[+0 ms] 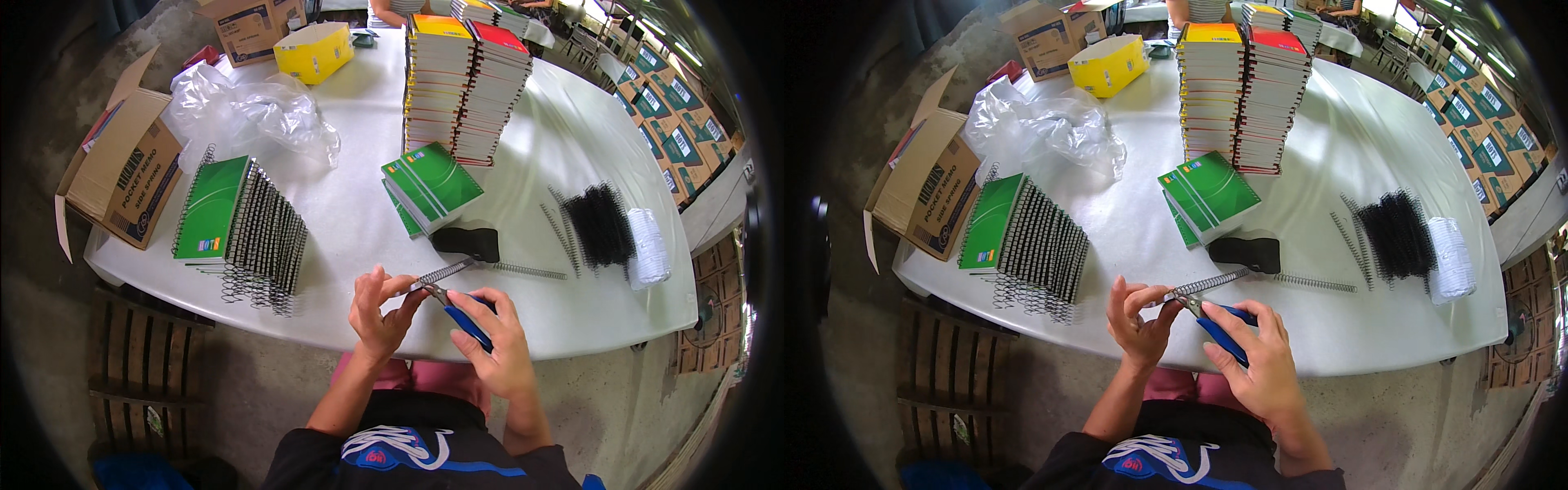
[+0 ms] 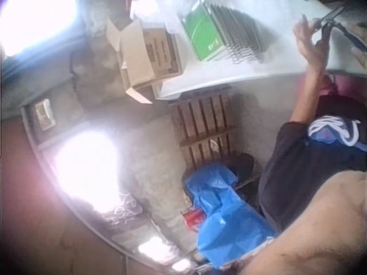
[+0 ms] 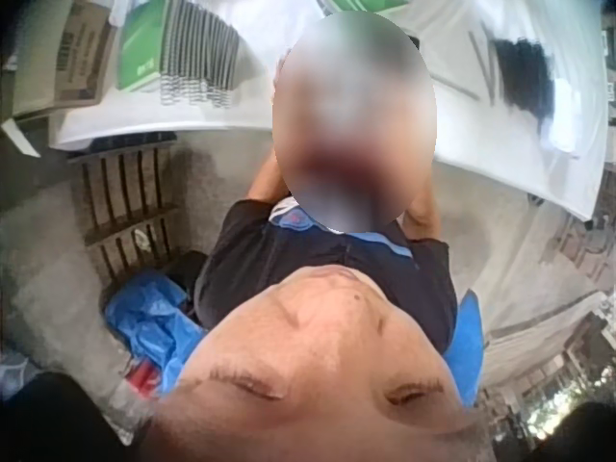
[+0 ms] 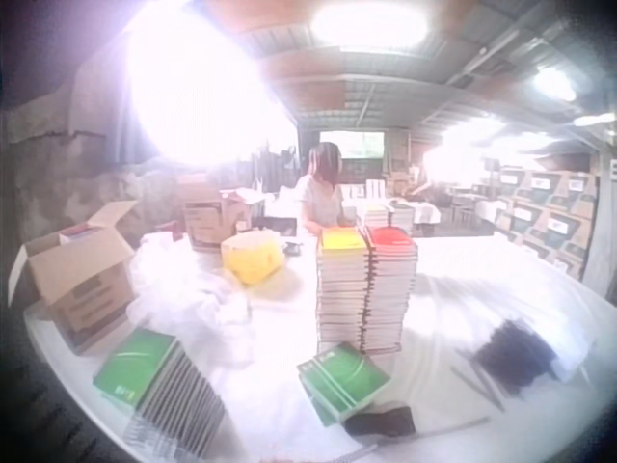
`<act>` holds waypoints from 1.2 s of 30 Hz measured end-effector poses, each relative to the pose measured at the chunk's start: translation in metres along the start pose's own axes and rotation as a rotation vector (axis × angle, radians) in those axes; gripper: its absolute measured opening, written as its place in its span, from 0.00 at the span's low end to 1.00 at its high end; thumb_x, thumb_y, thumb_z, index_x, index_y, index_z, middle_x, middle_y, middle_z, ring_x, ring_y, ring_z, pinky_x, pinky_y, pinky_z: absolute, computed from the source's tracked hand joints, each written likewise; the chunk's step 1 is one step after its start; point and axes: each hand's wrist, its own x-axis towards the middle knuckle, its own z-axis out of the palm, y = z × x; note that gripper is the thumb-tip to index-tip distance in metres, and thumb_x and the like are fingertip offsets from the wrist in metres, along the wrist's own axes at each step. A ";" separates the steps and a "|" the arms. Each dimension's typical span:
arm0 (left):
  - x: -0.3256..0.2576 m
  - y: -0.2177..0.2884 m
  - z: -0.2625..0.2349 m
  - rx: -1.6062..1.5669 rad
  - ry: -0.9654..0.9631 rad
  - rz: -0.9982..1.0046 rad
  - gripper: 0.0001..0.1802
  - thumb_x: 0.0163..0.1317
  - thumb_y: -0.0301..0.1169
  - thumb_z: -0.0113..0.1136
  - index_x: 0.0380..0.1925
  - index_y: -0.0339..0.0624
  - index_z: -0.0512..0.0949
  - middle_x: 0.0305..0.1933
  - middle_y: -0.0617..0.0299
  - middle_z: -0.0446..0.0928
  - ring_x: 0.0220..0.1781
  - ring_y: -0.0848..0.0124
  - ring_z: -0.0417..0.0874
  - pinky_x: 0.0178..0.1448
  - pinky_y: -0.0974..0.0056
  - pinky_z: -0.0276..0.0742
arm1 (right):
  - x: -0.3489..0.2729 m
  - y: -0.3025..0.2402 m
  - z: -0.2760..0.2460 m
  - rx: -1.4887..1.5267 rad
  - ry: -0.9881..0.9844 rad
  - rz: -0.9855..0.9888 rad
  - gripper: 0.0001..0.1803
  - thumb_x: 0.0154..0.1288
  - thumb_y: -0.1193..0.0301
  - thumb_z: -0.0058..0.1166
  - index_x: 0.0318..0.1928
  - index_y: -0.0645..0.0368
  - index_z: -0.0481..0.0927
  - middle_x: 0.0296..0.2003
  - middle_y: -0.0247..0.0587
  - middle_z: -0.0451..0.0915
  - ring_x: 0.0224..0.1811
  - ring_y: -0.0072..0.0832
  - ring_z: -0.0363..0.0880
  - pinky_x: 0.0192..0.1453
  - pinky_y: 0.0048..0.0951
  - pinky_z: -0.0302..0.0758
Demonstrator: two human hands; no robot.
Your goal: The person inserts a spiral binding into a notebook cover and pages by hand, then uses pliers to clip and secure the ends of the spiral.
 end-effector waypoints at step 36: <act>0.131 0.033 -0.156 -0.033 0.335 -0.201 0.27 0.61 0.25 0.59 0.60 0.37 0.64 0.52 0.52 0.75 0.52 0.70 0.74 0.58 0.67 0.66 | 0.190 -0.123 0.072 1.502 -0.222 -0.187 0.31 0.59 0.80 0.59 0.62 0.59 0.65 0.42 0.43 0.80 0.42 0.22 0.79 0.45 0.20 0.76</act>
